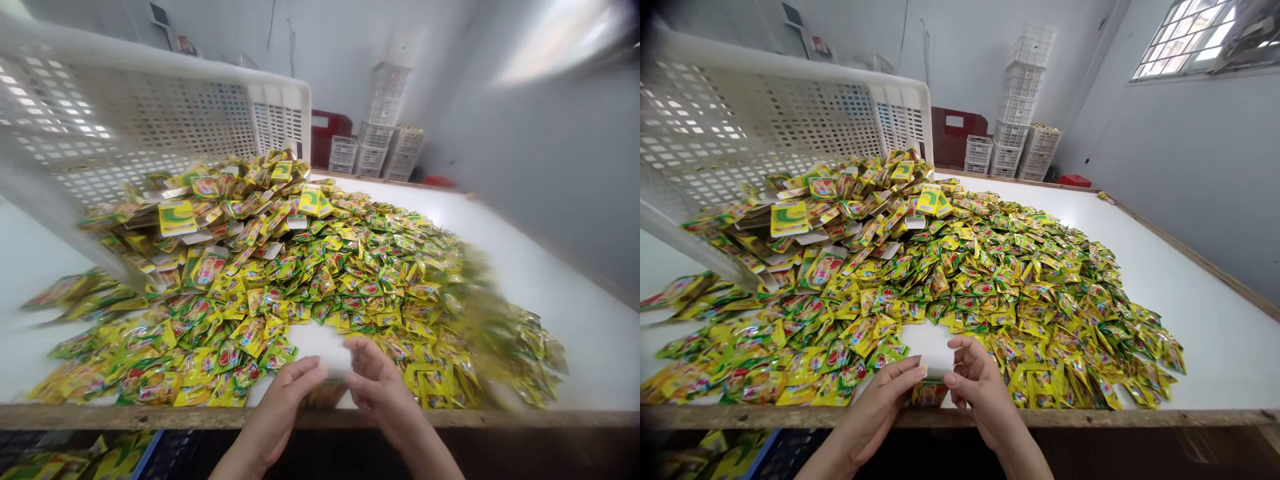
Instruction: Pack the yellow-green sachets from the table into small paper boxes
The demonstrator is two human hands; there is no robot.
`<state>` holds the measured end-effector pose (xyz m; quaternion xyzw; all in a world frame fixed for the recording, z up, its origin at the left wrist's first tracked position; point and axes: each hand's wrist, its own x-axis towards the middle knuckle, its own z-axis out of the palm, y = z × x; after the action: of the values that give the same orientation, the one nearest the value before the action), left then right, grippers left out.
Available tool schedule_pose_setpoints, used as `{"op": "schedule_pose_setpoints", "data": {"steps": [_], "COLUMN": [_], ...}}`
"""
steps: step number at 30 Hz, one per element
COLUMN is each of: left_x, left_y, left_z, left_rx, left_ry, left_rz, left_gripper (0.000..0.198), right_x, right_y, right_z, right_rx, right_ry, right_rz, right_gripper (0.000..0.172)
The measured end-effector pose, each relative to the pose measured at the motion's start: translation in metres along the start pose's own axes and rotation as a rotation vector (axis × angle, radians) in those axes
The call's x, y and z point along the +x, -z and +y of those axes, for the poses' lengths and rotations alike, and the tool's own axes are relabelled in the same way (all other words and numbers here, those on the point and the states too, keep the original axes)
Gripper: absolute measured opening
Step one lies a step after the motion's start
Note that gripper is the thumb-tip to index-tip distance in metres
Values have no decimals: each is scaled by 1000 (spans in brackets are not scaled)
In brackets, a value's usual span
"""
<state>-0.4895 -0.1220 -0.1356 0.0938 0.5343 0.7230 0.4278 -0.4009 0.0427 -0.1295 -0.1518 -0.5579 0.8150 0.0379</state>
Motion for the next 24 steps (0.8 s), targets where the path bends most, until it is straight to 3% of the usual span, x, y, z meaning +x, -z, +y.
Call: {"op": "schedule_pose_setpoints", "data": {"steps": [3,6,8,10,13,15,18,21,24], "left_x": [-6,-9,-8,-4,5,11,19,25,27], "left_y": [-6,-10,-11,-10,-5,0,4,5,5], "left_z": [12,16,13,9,4,0,-5,-8,-6], "left_rx": [-22,-62,-59,-20,96,209,296,296,347], "left_ry": [-2,-9,-10,-47,-181,-275,-334,-301,-308], "left_rz": [-55,-94,-65,37,186,218,207,182,145], "left_gripper": [22,21,23,24,24,21,21,26,23], "right_x": [-4,-3,2,8,17,22,27,32,33], "right_y": [-3,-6,-9,-12,-14,-13,-12,-9,-7], "right_z": [-5,-8,-6,-4,-4,-6,-4,0,3], "right_rx": [77,-20,-136,-235,-322,-355,-331,-275,-237], "right_ry": [-57,-79,-64,30,179,214,159,94,111], "right_rz": [-85,-62,-14,55,85,85,128,173,192], "right_gripper": [41,23,10,5,16,21,23,25,25]}}
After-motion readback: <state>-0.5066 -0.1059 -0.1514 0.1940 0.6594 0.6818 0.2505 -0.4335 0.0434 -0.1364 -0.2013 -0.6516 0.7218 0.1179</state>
